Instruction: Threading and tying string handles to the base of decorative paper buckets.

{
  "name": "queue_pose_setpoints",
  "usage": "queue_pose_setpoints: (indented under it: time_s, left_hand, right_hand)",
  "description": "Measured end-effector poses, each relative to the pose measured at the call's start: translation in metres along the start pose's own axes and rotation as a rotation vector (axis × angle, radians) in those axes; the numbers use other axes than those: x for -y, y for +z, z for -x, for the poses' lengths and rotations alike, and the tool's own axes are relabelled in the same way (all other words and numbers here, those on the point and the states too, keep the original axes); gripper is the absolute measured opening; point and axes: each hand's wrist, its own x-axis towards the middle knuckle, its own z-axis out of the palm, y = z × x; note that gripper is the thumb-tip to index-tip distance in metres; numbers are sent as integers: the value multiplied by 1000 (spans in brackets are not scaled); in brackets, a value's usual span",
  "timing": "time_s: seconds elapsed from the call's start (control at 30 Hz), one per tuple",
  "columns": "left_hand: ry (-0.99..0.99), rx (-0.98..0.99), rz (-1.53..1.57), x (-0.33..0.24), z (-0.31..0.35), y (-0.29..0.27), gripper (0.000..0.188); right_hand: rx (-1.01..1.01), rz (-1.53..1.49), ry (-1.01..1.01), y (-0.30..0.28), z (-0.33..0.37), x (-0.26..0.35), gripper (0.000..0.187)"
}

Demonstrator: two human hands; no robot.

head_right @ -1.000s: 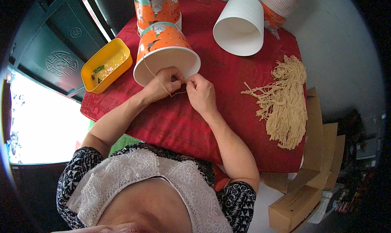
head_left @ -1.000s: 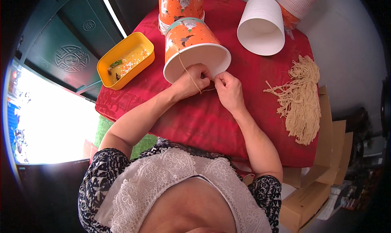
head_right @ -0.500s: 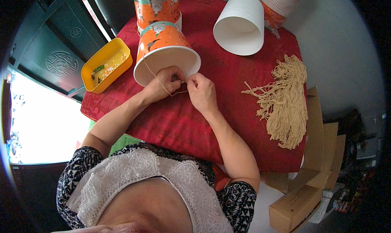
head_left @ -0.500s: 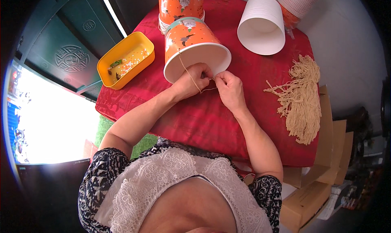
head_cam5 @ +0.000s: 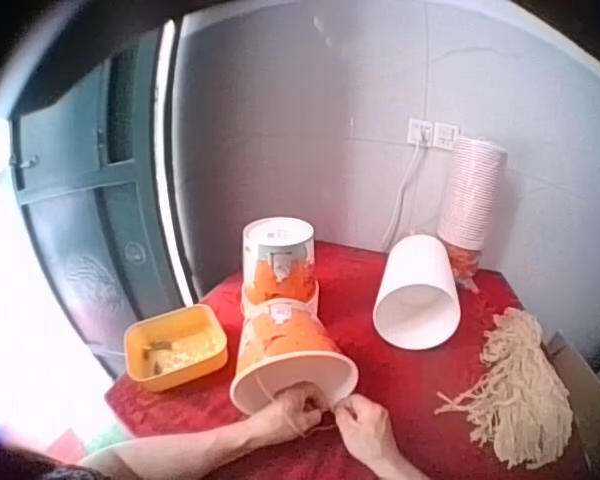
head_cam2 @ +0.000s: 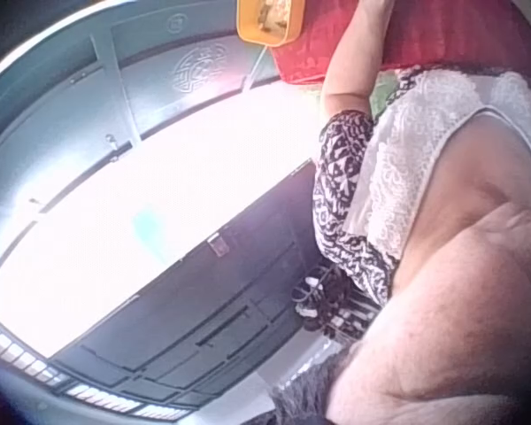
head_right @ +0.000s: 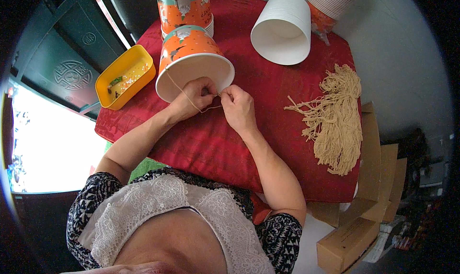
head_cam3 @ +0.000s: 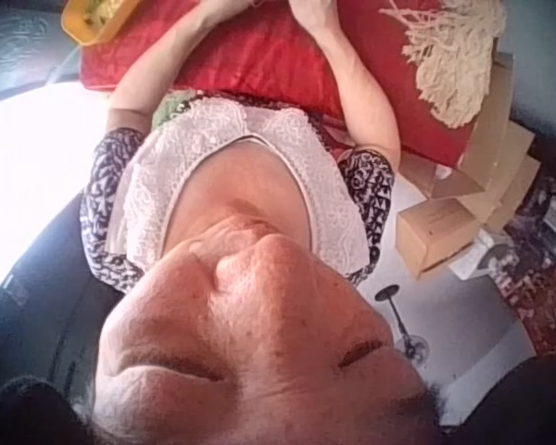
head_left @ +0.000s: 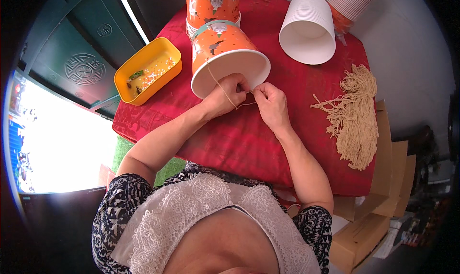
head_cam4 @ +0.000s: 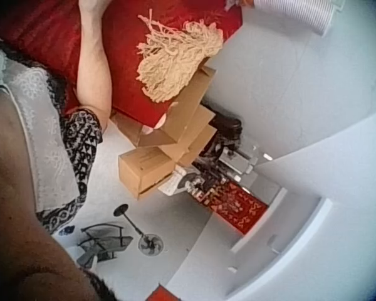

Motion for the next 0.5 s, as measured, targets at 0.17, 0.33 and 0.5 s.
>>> queue_pose_setpoints:
  time_s: [0.17,0.33,0.5]
  left_hand:
    - [43,7,59,9,-2,4,14]
    - [35,39,33,8,-2,1,14]
    - [0,33,-17,1,-1,0,10]
  right_hand:
    - [13,-17,-12,1,0,-2,15]
    - [39,1,-4,1,1,-1,14]
    - [-1,-2,-44,4,1,-4,17]
